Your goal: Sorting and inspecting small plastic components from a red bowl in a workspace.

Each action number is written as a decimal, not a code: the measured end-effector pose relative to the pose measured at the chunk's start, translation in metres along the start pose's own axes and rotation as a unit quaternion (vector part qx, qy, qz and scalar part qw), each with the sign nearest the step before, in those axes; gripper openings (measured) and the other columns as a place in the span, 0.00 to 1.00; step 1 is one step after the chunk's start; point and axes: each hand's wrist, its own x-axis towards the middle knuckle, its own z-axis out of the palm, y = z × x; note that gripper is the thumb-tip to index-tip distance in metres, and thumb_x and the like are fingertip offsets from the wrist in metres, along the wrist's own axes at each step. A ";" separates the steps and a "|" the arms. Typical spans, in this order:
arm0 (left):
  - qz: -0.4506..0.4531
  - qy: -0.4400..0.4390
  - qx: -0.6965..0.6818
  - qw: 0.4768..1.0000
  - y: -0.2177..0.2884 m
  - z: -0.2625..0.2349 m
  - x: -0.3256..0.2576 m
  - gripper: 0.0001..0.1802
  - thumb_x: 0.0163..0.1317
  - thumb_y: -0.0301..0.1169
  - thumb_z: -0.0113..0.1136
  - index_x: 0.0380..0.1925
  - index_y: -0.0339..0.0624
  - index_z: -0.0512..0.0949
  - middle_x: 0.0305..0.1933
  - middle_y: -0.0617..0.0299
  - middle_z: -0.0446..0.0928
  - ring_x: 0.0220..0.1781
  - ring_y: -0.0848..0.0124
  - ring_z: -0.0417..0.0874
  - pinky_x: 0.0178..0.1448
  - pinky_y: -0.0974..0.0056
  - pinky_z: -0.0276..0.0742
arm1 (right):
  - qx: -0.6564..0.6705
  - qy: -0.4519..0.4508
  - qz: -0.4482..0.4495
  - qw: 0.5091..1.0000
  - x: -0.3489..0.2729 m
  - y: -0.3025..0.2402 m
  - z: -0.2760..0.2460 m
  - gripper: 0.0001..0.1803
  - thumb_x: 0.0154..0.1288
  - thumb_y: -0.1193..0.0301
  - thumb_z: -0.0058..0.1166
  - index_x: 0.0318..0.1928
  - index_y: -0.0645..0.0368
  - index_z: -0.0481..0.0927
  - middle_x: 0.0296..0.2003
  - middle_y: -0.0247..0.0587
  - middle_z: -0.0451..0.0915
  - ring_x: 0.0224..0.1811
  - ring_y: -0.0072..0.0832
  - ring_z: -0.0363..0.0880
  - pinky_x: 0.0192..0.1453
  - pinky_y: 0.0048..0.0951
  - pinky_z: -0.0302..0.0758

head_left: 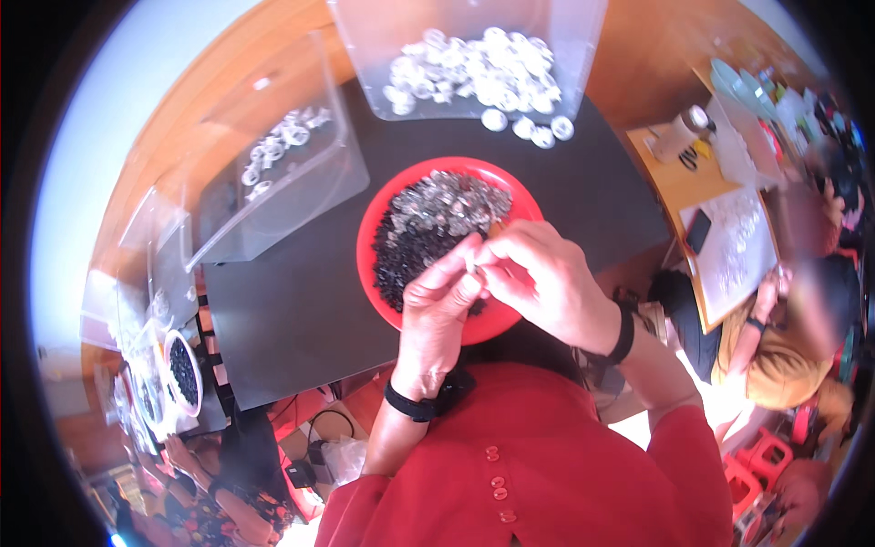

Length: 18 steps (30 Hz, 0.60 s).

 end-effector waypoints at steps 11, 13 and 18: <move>0.098 -0.055 0.094 0.989 0.011 0.000 -0.007 0.22 0.64 0.21 0.60 0.59 0.40 0.76 0.49 0.64 0.79 0.50 0.76 0.79 0.57 0.69 0.76 | -0.028 0.017 0.022 0.999 0.001 -0.022 0.007 0.10 0.56 0.82 0.61 0.38 0.61 0.77 0.32 0.41 0.78 0.29 0.34 0.78 0.36 0.31 0.75; 0.114 -0.045 0.105 0.987 0.015 -0.001 -0.012 0.22 0.64 0.21 0.60 0.60 0.40 0.75 0.47 0.65 0.78 0.48 0.77 0.78 0.56 0.70 0.75 | 0.021 -0.001 0.066 0.998 0.002 -0.027 0.011 0.08 0.58 0.81 0.60 0.38 0.62 0.77 0.32 0.42 0.78 0.28 0.32 0.79 0.34 0.29 0.75; 0.084 -0.028 0.093 0.992 0.012 -0.005 -0.014 0.21 0.66 0.23 0.58 0.60 0.39 0.75 0.46 0.65 0.78 0.47 0.77 0.78 0.57 0.70 0.74 | 0.028 -0.035 0.059 0.997 0.005 -0.023 0.012 0.07 0.60 0.81 0.59 0.38 0.63 0.76 0.32 0.42 0.78 0.29 0.30 0.80 0.34 0.27 0.76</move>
